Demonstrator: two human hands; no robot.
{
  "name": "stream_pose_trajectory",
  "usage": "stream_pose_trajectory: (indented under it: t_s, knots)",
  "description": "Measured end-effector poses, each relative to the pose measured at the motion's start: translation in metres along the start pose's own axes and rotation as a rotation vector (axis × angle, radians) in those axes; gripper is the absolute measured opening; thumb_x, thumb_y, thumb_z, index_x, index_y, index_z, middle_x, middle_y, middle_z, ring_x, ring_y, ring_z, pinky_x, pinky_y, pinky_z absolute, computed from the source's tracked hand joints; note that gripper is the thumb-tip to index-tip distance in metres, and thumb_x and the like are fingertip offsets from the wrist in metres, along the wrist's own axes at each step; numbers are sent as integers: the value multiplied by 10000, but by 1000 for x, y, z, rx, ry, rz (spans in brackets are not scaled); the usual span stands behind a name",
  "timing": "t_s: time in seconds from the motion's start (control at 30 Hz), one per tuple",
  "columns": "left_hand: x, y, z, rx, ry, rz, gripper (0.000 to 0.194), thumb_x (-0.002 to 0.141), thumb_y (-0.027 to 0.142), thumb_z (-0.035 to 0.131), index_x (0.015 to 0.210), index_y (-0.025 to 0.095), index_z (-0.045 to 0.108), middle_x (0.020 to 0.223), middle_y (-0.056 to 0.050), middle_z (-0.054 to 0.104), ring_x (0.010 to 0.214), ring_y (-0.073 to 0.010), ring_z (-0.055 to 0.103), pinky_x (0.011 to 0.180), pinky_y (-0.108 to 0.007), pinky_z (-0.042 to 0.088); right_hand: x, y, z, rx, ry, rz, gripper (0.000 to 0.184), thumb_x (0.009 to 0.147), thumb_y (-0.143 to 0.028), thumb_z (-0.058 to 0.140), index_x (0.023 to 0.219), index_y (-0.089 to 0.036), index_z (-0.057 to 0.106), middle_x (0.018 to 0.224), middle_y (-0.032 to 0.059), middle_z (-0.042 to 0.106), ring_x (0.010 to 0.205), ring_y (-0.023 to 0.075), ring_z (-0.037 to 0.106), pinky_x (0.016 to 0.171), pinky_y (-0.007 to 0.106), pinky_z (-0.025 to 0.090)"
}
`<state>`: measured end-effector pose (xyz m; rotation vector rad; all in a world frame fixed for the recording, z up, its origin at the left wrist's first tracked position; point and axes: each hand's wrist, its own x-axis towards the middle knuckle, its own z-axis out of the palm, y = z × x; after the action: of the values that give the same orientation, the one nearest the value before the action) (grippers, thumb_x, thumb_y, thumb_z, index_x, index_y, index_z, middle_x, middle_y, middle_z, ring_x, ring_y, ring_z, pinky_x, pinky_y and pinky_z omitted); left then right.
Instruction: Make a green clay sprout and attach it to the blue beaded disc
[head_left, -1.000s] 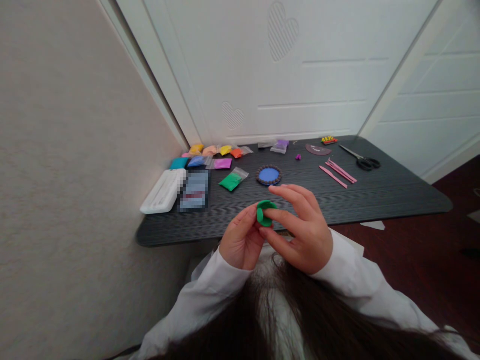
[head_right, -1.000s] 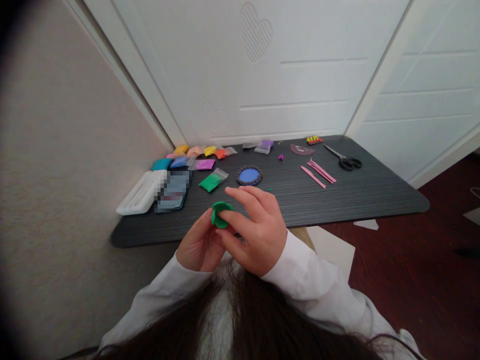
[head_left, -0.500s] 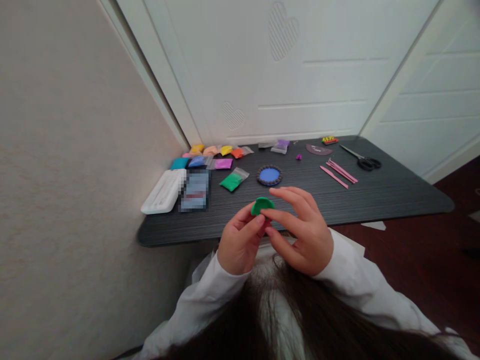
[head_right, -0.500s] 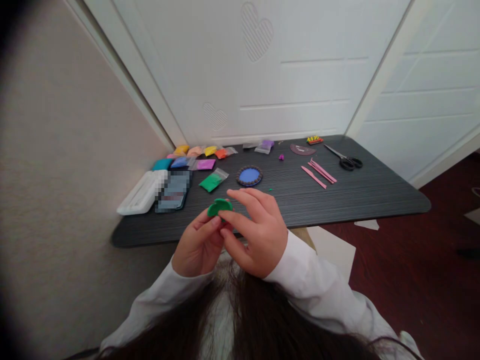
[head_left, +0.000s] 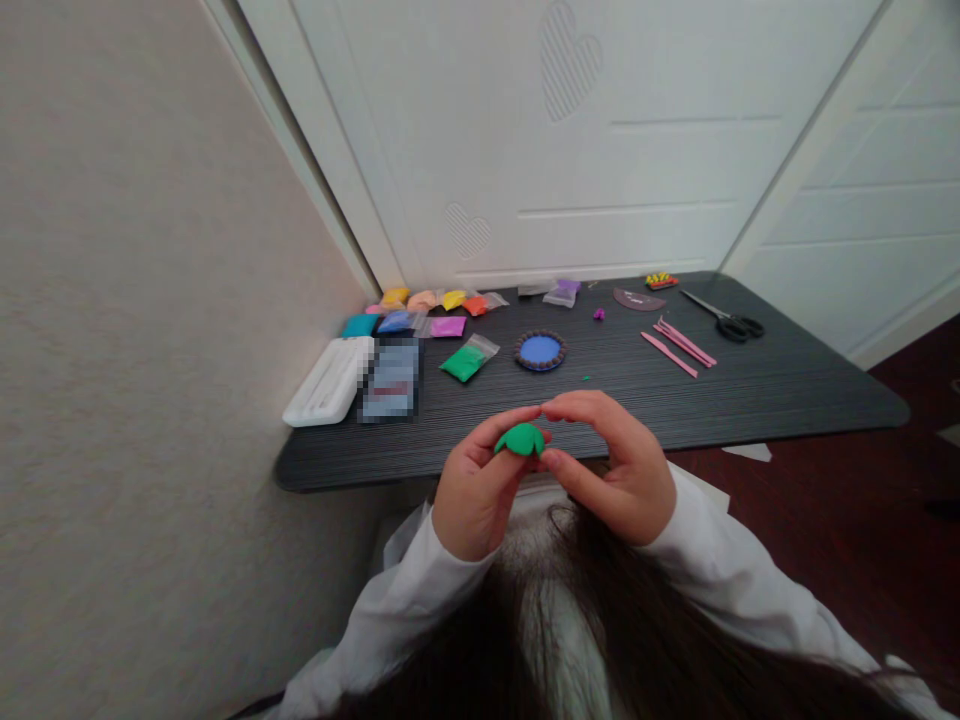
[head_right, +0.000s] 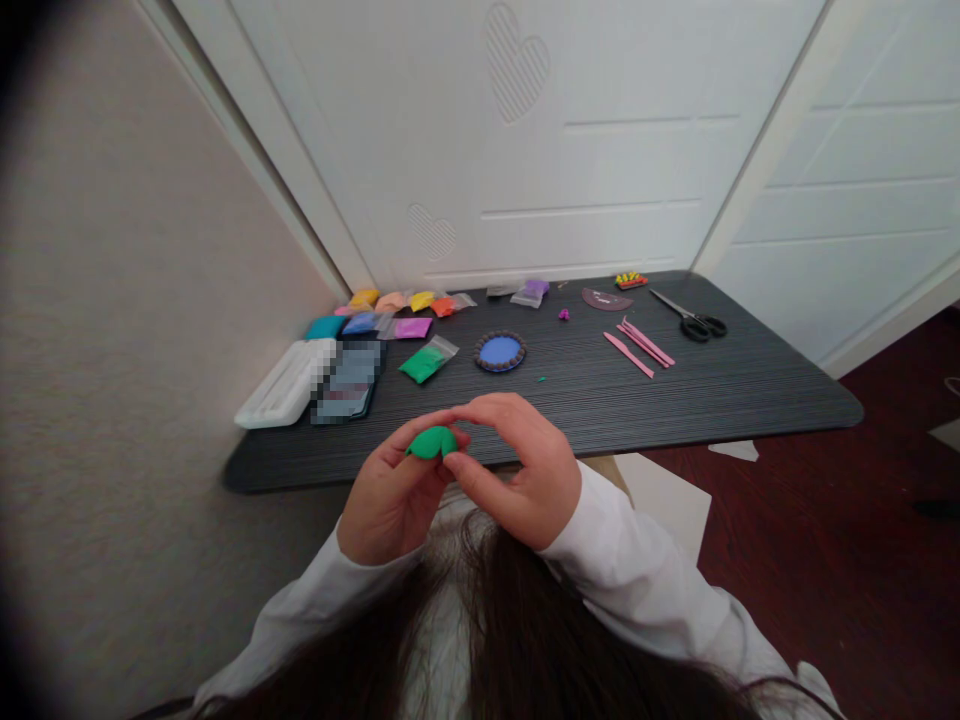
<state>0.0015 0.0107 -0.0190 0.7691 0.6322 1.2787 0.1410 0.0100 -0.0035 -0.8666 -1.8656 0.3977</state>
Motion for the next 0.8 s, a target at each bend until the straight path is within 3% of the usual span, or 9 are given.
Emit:
stream_pose_trajectory:
  t_s: [0.23, 0.5, 0.63, 0.8]
  knots:
    - [-6, -1, -6, 302, 12, 216, 202, 682, 158, 611, 877, 207, 613, 816, -22, 646, 778, -142, 593, 683, -234, 458, -1, -8, -2, -7, 0, -49, 298, 711, -201, 545, 1008, -195, 530, 956, 75, 593, 945, 186, 530, 809, 353, 450]
    - [-16, 16, -1, 705, 6, 554, 261, 684, 67, 579, 872, 240, 630, 835, -1, 626, 781, -120, 553, 699, -207, 439, -4, -13, -7, 76, -45, -92, 332, 696, -164, 562, 1025, -185, 526, 992, 75, 572, 941, 173, 530, 801, 327, 459]
    - [-20, 22, 0, 811, -17, 618, 377, 655, 21, 588, 937, 270, 618, 863, 11, 624, 800, -123, 546, 732, -216, 426, -5, -15, -8, 99, -59, -90, 334, 698, -159, 560, 1028, -191, 525, 993, 74, 569, 940, 176, 529, 798, 334, 464]
    - [-19, 23, 1, 797, -25, 615, 308, 652, 46, 595, 879, 249, 644, 830, -8, 620, 799, -148, 537, 726, -243, 419, -5, -16, -8, 91, -63, -73, 323, 710, -162, 547, 1031, -197, 528, 986, 72, 575, 935, 175, 531, 791, 330, 466]
